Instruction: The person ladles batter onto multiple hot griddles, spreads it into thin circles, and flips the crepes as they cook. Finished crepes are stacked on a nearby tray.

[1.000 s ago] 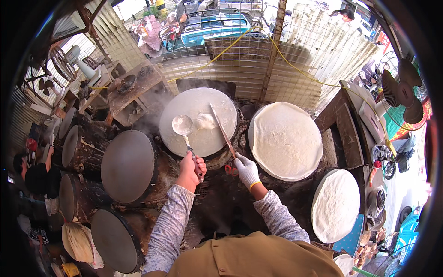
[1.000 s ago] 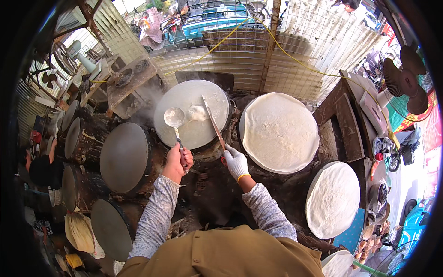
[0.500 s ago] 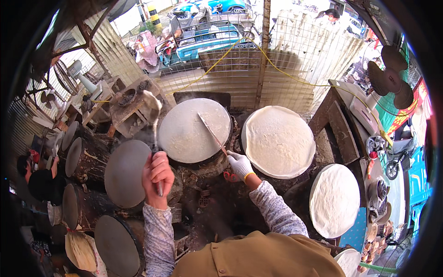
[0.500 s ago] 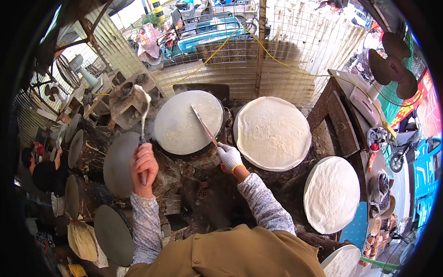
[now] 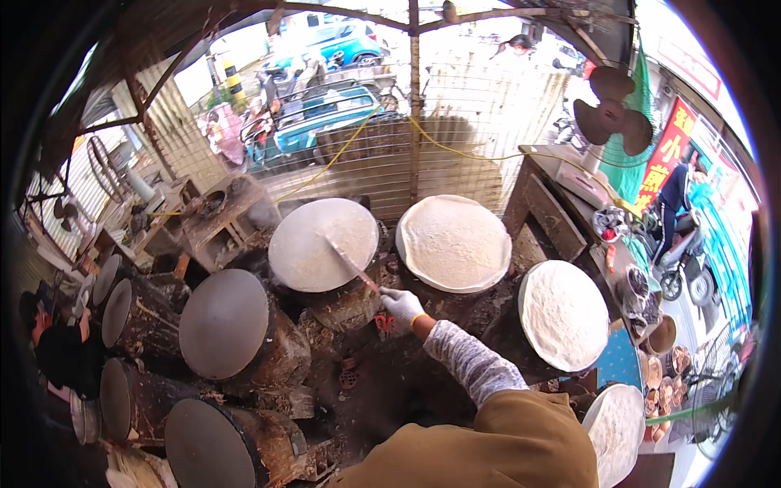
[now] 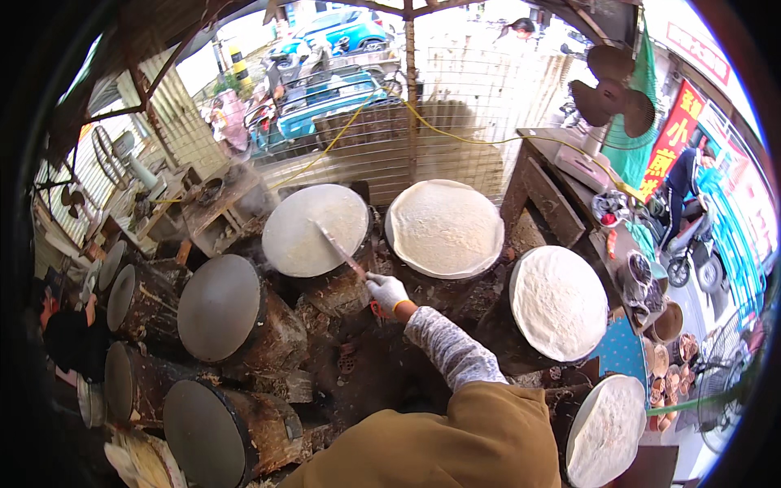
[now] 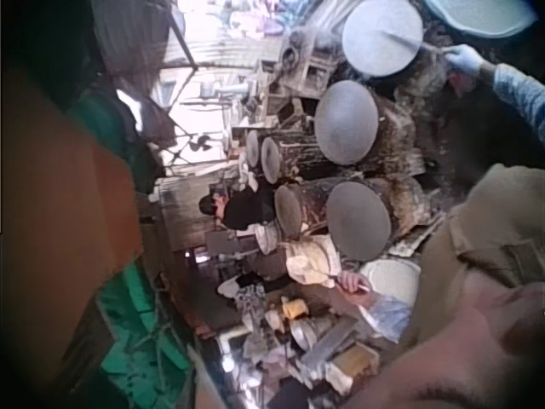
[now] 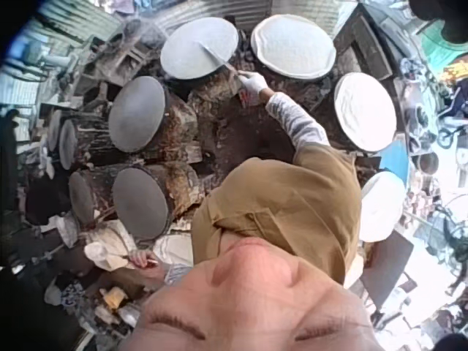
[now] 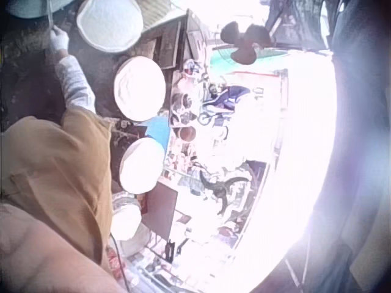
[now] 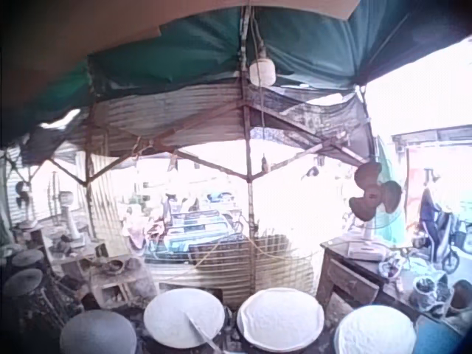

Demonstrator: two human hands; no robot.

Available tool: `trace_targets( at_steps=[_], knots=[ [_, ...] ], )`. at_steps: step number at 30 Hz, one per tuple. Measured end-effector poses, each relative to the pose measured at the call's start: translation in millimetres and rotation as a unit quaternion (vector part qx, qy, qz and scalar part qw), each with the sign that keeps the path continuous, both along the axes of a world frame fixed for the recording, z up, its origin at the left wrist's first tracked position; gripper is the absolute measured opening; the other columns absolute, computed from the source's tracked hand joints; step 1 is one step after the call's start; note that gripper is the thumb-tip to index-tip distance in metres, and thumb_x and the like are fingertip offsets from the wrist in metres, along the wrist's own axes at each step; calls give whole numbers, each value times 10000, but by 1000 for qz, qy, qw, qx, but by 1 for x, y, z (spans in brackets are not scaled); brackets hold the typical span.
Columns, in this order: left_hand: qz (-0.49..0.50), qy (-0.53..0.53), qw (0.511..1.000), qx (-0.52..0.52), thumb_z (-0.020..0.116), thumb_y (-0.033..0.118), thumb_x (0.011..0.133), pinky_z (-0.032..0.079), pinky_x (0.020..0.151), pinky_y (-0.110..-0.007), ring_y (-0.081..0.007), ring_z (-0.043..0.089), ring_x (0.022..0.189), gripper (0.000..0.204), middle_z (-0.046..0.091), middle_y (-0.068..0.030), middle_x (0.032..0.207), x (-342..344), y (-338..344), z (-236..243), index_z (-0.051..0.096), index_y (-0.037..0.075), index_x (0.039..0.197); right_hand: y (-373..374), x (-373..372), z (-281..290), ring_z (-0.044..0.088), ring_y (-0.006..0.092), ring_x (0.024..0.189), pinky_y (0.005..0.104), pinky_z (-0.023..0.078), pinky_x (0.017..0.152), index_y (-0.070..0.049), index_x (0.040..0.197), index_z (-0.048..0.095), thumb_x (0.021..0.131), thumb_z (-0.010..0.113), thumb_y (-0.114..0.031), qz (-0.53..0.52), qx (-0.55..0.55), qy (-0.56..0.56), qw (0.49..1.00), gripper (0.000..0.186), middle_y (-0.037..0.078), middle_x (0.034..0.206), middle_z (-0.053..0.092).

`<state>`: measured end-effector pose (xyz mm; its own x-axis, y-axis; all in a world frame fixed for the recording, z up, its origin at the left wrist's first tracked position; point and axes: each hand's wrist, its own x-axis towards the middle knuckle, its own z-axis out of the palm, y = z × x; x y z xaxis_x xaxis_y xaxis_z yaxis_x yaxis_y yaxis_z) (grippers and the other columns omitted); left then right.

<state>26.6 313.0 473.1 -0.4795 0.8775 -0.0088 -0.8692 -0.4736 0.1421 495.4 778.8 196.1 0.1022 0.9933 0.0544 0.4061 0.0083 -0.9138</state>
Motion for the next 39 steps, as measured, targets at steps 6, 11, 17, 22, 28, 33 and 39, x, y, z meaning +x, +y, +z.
trace_targets(
  at_steps=[6, 11, 17, 22, 28, 33, 39],
  knots=[
    [59, 68, 958, -271, 458, 265, 1005, 377, 474, -288, -134, 383, 464, 323, 380, -11, 584, -24, -50, -84, 408, 120, 721, -142, -66, 39, 682, 226, 1016, 304, 497, 896, -59, 1251, 634, 915, 617, -297, 27, -89, 75, 993, 412, 163, 1117, 703],
    [-29, 120, 883, -452, 432, 316, 1005, 387, 449, -308, -153, 384, 442, 361, 374, -29, 558, -23, -25, -168, 410, 120, 703, -283, -74, 74, 415, 57, 475, 231, 333, 401, -88, 1535, 263, 916, 650, -266, 75, -247, 348, 901, 751, -12, 728, 543],
    [-30, 88, 789, -608, 402, 377, 1005, 399, 418, -331, -176, 385, 414, 414, 366, -50, 526, -49, -74, -274, 412, 120, 681, -339, -87, 64, 509, 110, 495, 274, 405, 404, -40, 1218, 563, 957, 549, -200, 120, -317, 468, 816, 306, 17, 714, 546],
    [118, -142, 764, -618, 376, 428, 1005, 408, 392, -351, -195, 386, 391, 463, 360, -67, 500, -40, -244, -389, 414, 120, 662, -370, -88, 102, 506, 114, 540, 251, 420, 484, -83, 1200, 557, 993, 518, -221, 222, -374, 427, 793, 252, -8, 731, 524],
    [149, -32, 710, -687, 346, 441, 994, 358, 299, -433, -295, 431, 311, 555, 444, -145, 410, 24, -305, -406, 399, 116, 548, -408, -65, 84, 576, 154, 785, 308, 477, 717, -74, 1273, 558, 990, 556, -259, 296, -483, 454, 688, 338, 43, 900, 612],
    [287, -5, 647, -707, 463, 335, 965, 328, 269, -372, -228, 415, 302, 349, 411, -68, 447, 54, -362, -370, 444, 117, 693, -440, -79, 84, 598, 174, 739, 318, 488, 642, -39, 1194, 600, 982, 568, -239, 429, -510, 358, 654, 293, 61, 876, 630],
    [281, 42, 679, -677, 480, 265, 974, 358, 320, -316, -161, 432, 358, 258, 461, -29, 537, 76, -343, -353, 465, 111, 767, -430, -131, 111, 585, 162, 573, 306, 469, 542, -63, 1398, 486, 944, 541, -240, 556, -215, -25, 802, 490, 71, 682, 595]
  ],
)
